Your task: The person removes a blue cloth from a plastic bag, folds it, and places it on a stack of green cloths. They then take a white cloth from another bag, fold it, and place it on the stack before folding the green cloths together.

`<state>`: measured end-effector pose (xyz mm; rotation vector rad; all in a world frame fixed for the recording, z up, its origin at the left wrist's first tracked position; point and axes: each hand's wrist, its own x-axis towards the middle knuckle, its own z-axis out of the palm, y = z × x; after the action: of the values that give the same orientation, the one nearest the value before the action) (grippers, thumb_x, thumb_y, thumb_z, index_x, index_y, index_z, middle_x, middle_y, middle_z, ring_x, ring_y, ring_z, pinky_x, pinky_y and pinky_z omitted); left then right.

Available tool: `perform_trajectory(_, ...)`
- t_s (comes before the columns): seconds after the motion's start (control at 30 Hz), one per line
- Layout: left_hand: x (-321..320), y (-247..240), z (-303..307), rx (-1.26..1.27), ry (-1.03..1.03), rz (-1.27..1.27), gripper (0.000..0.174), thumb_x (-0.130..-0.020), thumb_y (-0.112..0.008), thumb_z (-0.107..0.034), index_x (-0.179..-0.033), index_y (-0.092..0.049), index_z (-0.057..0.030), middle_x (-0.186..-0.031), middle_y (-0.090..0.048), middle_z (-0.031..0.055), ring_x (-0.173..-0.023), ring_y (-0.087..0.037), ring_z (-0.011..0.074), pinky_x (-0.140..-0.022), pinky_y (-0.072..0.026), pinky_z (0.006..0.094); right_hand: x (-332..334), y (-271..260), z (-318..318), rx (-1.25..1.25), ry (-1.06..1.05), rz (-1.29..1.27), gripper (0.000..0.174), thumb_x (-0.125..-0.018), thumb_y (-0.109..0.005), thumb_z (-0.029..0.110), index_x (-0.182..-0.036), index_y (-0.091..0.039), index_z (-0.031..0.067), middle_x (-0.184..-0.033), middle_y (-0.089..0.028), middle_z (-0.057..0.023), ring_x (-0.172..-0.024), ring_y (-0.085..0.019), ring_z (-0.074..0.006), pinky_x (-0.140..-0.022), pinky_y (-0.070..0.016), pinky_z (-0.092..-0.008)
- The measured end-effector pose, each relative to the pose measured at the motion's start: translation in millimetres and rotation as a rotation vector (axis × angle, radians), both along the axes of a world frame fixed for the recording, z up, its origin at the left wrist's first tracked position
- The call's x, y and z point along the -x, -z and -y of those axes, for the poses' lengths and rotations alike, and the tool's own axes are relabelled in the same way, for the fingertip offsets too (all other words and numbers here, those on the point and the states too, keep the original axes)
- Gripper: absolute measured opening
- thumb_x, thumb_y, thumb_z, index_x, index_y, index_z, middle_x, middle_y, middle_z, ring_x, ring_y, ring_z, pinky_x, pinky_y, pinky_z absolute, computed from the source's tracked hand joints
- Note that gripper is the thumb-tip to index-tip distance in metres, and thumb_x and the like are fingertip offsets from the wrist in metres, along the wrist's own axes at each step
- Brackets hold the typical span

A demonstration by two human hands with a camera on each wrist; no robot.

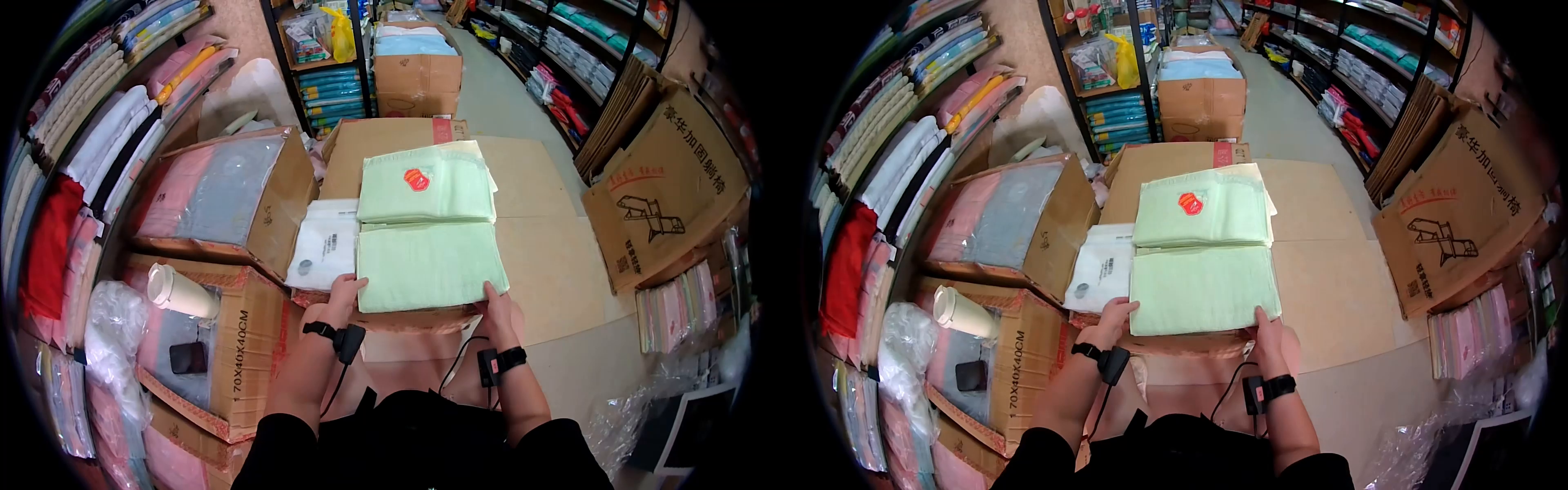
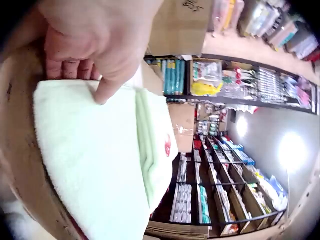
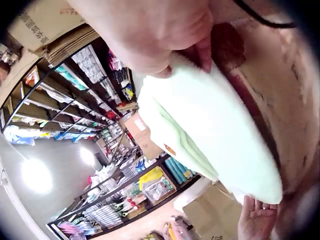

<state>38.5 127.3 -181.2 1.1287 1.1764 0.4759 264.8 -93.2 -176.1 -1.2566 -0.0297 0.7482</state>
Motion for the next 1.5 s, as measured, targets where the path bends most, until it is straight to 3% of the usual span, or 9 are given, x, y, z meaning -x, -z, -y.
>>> perform_trajectory(0.2, 13.0, 15.0, 5.1, 0.143, -0.041, 0.026, 0.035, -0.072, -0.068, -0.011, -0.099, -0.051, 0.0035, -0.089, -0.058, 0.0100, -0.071, -0.058, 0.0160, -0.060, -0.0469, 0.0257, -14.5, 3.6, -0.2, 0.073, 0.022, 0.042, 0.040, -0.082, -0.058, 0.020, -0.115, -0.044, 0.0011, -0.104, -0.054, -0.0102, -0.085, -0.055, -0.0192, -0.063, -0.0517, -0.0297)
perform_trajectory(0.4, -28.7, -29.2, 29.7, -0.565, 0.036, 0.056, 0.020, -0.073, -0.065, -0.011, -0.085, -0.054, 0.0013, -0.084, -0.060, 0.0095, -0.073, -0.059, 0.0173, -0.061, -0.0460, 0.0286, -15.3, 24.1, 0.6, 0.055, 0.009, 0.079, 0.039, -0.081, -0.058, 0.019, -0.112, -0.046, -0.0006, -0.100, -0.055, -0.0104, -0.081, -0.056, -0.0184, -0.061, -0.0512, -0.0290)
perform_trajectory(0.53, -77.7, -37.2, 65.9, -0.972, 0.213, 0.045, 0.023, -0.071, -0.062, -0.013, -0.090, -0.053, -0.0029, -0.097, -0.057, 0.0119, -0.089, -0.055, 0.0312, -0.074, -0.0453, 0.0351, -15.1, 24.3, 2.0, 0.112, -0.023, 0.125, 0.036, -0.082, -0.056, 0.017, -0.112, -0.046, -0.0011, -0.099, -0.056, -0.0106, -0.078, -0.057, -0.0181, -0.061, -0.0509, -0.0278)
perform_trajectory(0.63, -91.9, -8.5, 87.7, -1.223, 0.682, -0.122, 0.039, -0.064, -0.062, -0.009, -0.101, -0.052, -0.0047, -0.112, -0.053, 0.0134, -0.109, -0.047, 0.0303, -0.093, -0.0343, 0.0420, -9.3, 16.1, 2.6, 0.129, -0.039, 0.168, 0.036, -0.082, -0.056, 0.016, -0.112, -0.046, -0.0013, -0.099, -0.056, -0.0109, -0.080, -0.057, -0.0178, -0.063, -0.0508, -0.0270)
perform_trajectory(0.9, -82.2, -5.9, 92.2, -1.320, 0.823, -0.201, 0.063, -0.063, -0.060, -0.004, -0.122, -0.040, -0.0004, -0.131, -0.037, 0.0154, -0.124, -0.031, 0.0300, -0.104, -0.0211, 0.0448, 0.2, 8.1, 1.7, 0.122, -0.051, 0.232, 0.040, -0.080, -0.055, 0.011, -0.116, -0.045, -0.0026, -0.103, -0.057, -0.0128, -0.084, -0.057, -0.0190, -0.070, -0.0482, -0.0280)
perform_trajectory(1.1, -92.6, -4.6, 94.3, -1.418, 0.730, -0.347, 0.063, -0.066, -0.058, -0.004, -0.126, -0.037, -0.0014, -0.134, -0.035, 0.0141, -0.125, -0.031, 0.0293, -0.104, -0.0179, 0.0477, 11.2, -4.0, -1.0, 0.225, -0.108, 0.593, 0.045, -0.081, -0.050, 0.006, -0.124, -0.039, -0.0022, -0.111, -0.055, -0.0169, -0.097, -0.055, -0.0226, -0.084, -0.0425, -0.0307)
perform_trajectory(1.2, -96.0, 1.5, 94.3, -1.441, 0.729, -0.381, 0.059, -0.068, -0.055, -0.006, -0.124, -0.040, -0.0014, -0.133, -0.036, 0.0143, -0.125, -0.032, 0.0288, -0.104, -0.0171, 0.0480, 22.5, -27.2, -5.2, 0.340, -0.223, 0.861, 0.052, -0.077, -0.044, -0.003, -0.128, -0.036, 0.0021, -0.120, -0.047, -0.0207, -0.108, -0.048, -0.0323, -0.091, -0.0391, -0.0352)
perform_trajectory(1.43, -89.9, -1.2, 91.5, -1.356, 0.847, -0.387, 0.050, -0.072, -0.052, -0.014, -0.119, -0.046, 0.0001, -0.125, -0.045, 0.0161, -0.121, -0.037, 0.0303, -0.104, -0.0179, 0.0481, 41.8, -23.0, -31.0, 0.484, -0.407, 1.717, 0.052, -0.068, -0.052, 0.002, -0.119, -0.047, 0.0073, -0.121, -0.048, -0.0157, -0.107, -0.048, -0.0326, -0.087, -0.0403, -0.0386)
perform_trajectory(1.5, -87.8, 5.9, 88.8, -1.400, 0.783, -0.316, 0.049, -0.068, -0.059, -0.017, -0.113, -0.050, -0.0001, -0.119, -0.048, 0.0174, -0.120, -0.036, 0.0312, -0.103, -0.0201, 0.0505, 43.7, -19.2, -34.5, 0.478, -0.399, 1.716, 0.047, -0.068, -0.051, 0.004, -0.115, -0.051, 0.0078, -0.120, -0.048, -0.0148, -0.107, -0.047, -0.0336, -0.086, -0.0404, -0.0387)
